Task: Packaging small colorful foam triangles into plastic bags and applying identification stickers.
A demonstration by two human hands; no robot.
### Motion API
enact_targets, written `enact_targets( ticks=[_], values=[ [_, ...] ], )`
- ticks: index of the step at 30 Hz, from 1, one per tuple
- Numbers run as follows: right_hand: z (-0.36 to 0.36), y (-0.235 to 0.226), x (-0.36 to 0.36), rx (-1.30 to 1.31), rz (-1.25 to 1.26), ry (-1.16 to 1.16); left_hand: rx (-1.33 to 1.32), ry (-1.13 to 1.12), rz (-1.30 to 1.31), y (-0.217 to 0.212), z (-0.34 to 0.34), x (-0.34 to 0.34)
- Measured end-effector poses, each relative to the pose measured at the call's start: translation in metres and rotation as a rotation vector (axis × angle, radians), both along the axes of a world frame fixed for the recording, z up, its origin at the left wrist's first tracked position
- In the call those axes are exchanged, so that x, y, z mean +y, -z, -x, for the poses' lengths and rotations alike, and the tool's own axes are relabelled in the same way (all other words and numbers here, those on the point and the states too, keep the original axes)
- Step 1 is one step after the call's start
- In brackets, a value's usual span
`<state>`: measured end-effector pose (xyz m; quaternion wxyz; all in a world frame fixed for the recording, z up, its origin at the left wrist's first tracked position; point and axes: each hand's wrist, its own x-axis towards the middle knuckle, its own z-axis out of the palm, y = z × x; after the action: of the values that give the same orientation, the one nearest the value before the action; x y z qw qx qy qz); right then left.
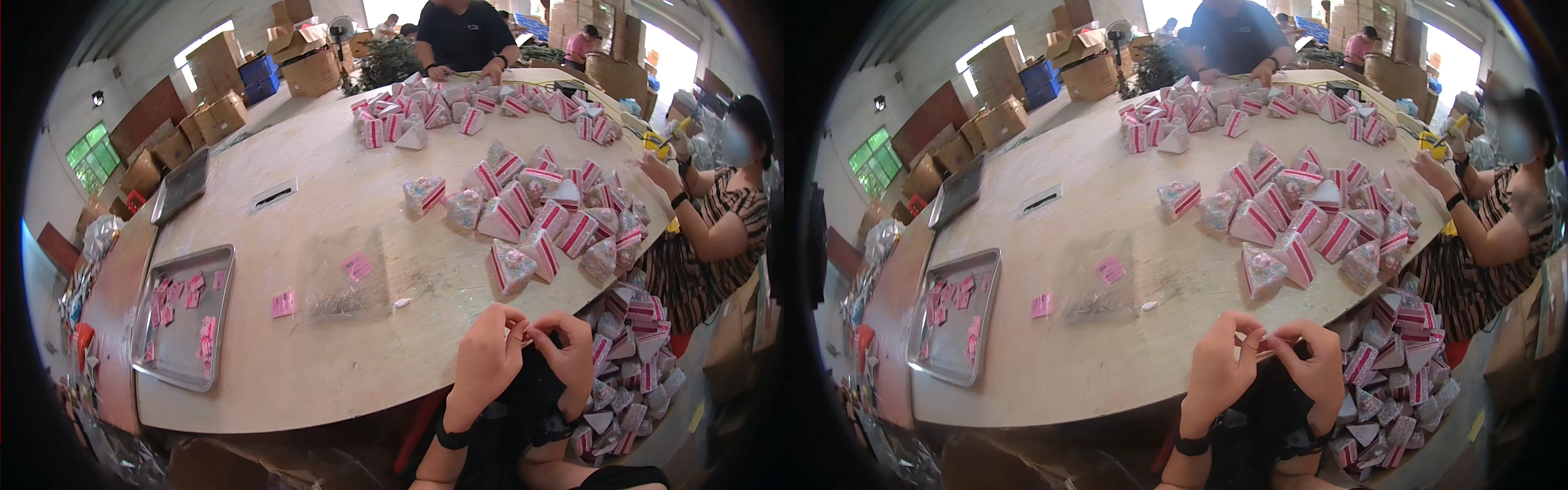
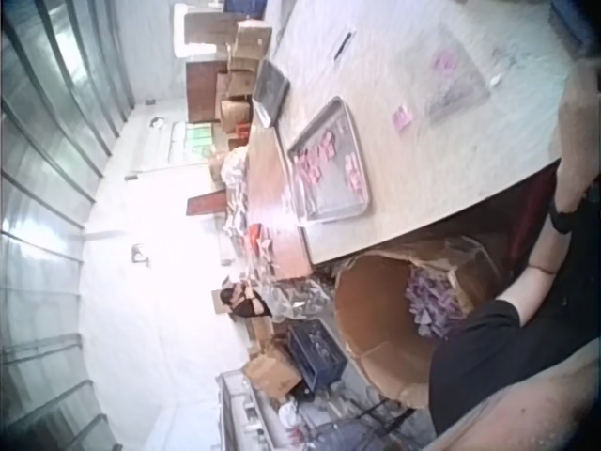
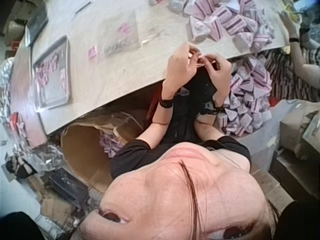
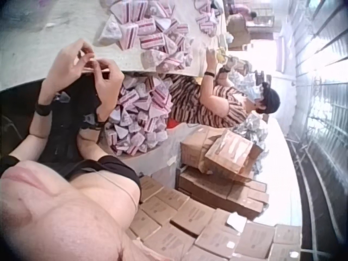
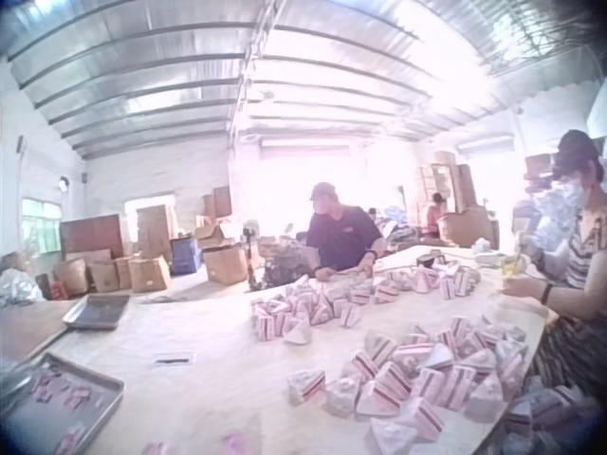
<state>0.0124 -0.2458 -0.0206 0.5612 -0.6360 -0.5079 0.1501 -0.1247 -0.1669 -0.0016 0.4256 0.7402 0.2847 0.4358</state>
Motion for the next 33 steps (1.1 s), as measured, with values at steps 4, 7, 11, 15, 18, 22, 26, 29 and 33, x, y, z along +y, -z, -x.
enact_targets(
  ticks=[4, 7, 11, 15, 18, 22, 26, 29, 33],
  values=[
    [0.004, 0.003, 0.006, 0.179, -0.06, -0.114, -0.112, -0.029, -0.001, -0.001, 0.005, 0.0],
    [0.003, 0.009, 0.014, 0.104, -0.089, -0.144, -0.19, -0.039, -0.025, -0.001, 0.006, -0.001],
    [0.007, 0.006, 0.022, -0.002, -0.095, -0.162, -0.226, -0.031, -0.015, -0.008, 0.011, -0.006],
    [0.038, -0.003, 0.026, 0.35, -0.357, -0.253, -0.276, -0.029, -0.055, -0.008, 0.017, -0.009],
    [0.038, 0.005, 0.017, 0.44, -0.285, -0.242, -0.271, -0.057, -0.103, -0.015, 0.023, -0.011],
    [0.028, 0.021, 0.027, 0.288, -0.415, -0.265, -0.319, 0.004, -0.133, -0.016, 0.024, -0.009],
    [0.057, 0.008, 0.029, 0.531, -0.462, -0.175, -0.272, 0.041, -0.177, -0.016, 0.032, -0.005],
    [0.06, 0.001, 0.025, 0.607, -0.509, -0.183, -0.201, 0.111, -0.166, -0.02, 0.038, -0.004],
    [0.054, -0.008, 0.008, 0.498, -0.446, -0.309, -0.138, 0.32, 0.005, -0.015, 0.041, -0.001]
  ],
)
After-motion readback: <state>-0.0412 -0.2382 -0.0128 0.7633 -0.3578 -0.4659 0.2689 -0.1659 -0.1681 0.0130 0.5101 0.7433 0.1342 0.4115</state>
